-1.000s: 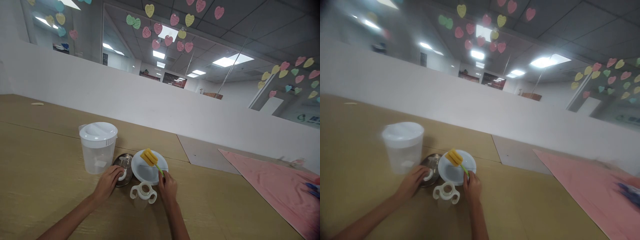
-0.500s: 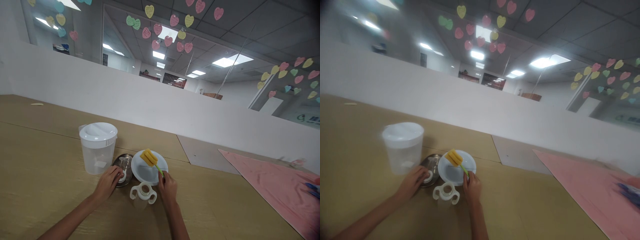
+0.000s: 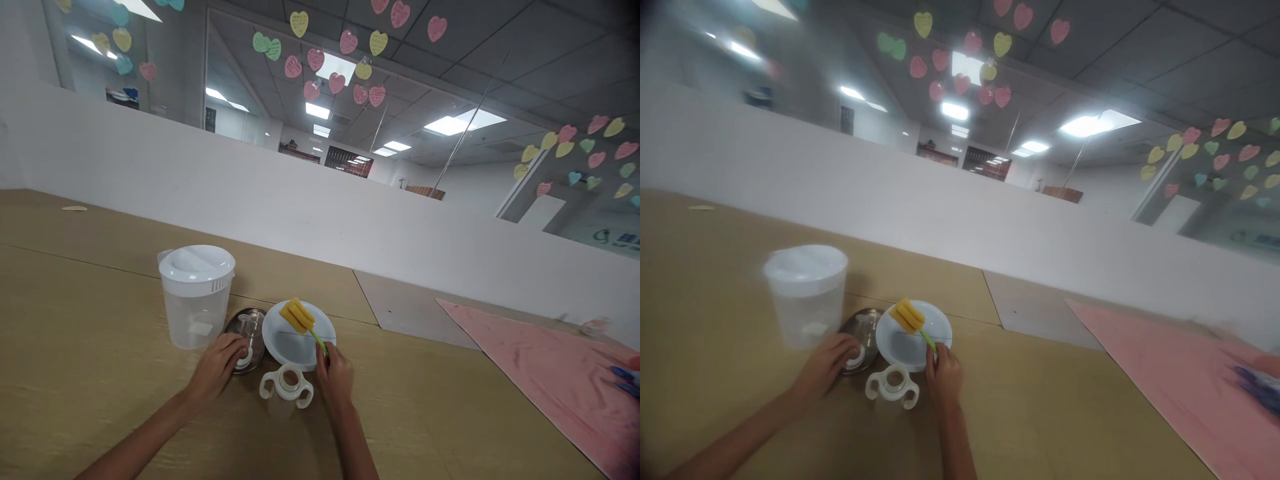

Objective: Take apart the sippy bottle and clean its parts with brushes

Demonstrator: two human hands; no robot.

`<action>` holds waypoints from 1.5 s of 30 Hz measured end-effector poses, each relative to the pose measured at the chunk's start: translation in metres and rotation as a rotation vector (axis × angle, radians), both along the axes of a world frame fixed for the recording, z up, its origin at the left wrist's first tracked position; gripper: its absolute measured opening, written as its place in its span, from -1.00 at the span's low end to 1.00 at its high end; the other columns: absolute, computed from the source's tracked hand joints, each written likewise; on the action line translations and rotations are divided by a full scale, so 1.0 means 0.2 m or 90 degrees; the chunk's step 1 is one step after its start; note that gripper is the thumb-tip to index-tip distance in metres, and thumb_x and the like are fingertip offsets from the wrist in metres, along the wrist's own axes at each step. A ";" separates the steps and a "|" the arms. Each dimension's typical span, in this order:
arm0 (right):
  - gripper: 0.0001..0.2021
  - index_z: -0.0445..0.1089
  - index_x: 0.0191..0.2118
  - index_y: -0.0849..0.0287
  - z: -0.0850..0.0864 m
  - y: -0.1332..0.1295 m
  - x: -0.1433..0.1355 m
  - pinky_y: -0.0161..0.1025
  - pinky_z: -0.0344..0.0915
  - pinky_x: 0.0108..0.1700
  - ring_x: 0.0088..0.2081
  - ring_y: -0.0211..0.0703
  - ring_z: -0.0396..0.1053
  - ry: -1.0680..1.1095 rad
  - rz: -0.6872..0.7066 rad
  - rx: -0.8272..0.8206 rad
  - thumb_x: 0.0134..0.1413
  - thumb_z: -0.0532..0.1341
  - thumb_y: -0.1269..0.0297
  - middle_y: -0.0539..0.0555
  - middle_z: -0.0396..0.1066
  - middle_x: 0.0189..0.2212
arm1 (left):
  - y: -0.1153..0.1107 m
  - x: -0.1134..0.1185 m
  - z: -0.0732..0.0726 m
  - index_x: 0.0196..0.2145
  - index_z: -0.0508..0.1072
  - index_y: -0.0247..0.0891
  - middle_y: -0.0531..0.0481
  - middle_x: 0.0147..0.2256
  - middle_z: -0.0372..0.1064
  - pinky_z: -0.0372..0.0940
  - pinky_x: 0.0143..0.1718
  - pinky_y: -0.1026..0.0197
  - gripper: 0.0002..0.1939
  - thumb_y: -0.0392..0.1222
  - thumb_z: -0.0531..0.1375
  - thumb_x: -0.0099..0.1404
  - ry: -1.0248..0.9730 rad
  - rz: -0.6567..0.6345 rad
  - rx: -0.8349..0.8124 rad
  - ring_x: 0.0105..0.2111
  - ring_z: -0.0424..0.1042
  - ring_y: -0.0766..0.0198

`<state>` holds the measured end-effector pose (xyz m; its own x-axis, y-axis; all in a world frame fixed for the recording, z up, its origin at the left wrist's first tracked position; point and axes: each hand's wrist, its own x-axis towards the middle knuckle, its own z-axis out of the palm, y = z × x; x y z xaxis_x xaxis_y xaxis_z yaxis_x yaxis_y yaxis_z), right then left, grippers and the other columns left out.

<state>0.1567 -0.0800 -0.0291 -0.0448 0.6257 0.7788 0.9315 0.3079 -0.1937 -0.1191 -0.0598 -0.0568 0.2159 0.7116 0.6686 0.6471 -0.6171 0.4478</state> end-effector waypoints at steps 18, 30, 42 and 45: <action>-0.52 0.39 -0.43 0.22 0.00 0.00 0.00 -0.36 0.02 -0.53 -0.62 -0.29 0.30 -0.012 -0.014 -0.003 0.30 -0.14 0.10 0.02 0.36 -0.64 | -0.01 -0.01 0.01 -0.23 0.45 -0.19 -0.06 -0.18 0.45 0.33 -0.15 0.17 -0.72 -0.32 -0.04 0.30 0.044 -0.021 0.037 -0.19 0.42 0.20; -0.55 0.39 -0.40 0.21 -0.01 0.00 0.01 -0.36 0.02 -0.53 -0.61 -0.28 0.31 -0.003 -0.013 -0.017 0.29 -0.12 0.11 0.01 0.36 -0.63 | -0.09 0.06 0.09 -0.45 0.53 -0.18 0.02 -0.50 0.46 0.31 -0.36 0.23 -0.69 0.04 0.14 0.25 -0.101 -0.029 0.032 -0.45 0.41 0.24; -0.48 0.33 -0.51 0.21 0.04 -0.06 -0.02 -0.35 -0.01 -0.51 -0.61 -0.28 0.18 0.188 -0.065 -0.056 0.24 -0.14 -0.03 0.00 0.29 -0.67 | -0.40 0.34 0.09 0.13 0.20 -0.18 -0.14 0.05 0.28 0.21 0.04 0.04 -0.41 -0.07 0.22 0.17 -0.172 -0.185 -0.257 0.03 0.28 0.04; -0.45 0.30 -0.53 0.21 0.07 -0.18 -0.05 -0.36 0.01 -0.51 -0.61 -0.28 0.14 0.279 -0.070 -0.059 0.21 -0.16 -0.08 -0.03 0.23 -0.69 | -0.38 0.37 0.08 0.01 0.33 -0.21 -0.14 -0.08 0.36 0.25 -0.03 -0.01 -0.43 -0.06 0.30 0.04 -0.171 -0.166 -0.271 -0.07 0.34 -0.02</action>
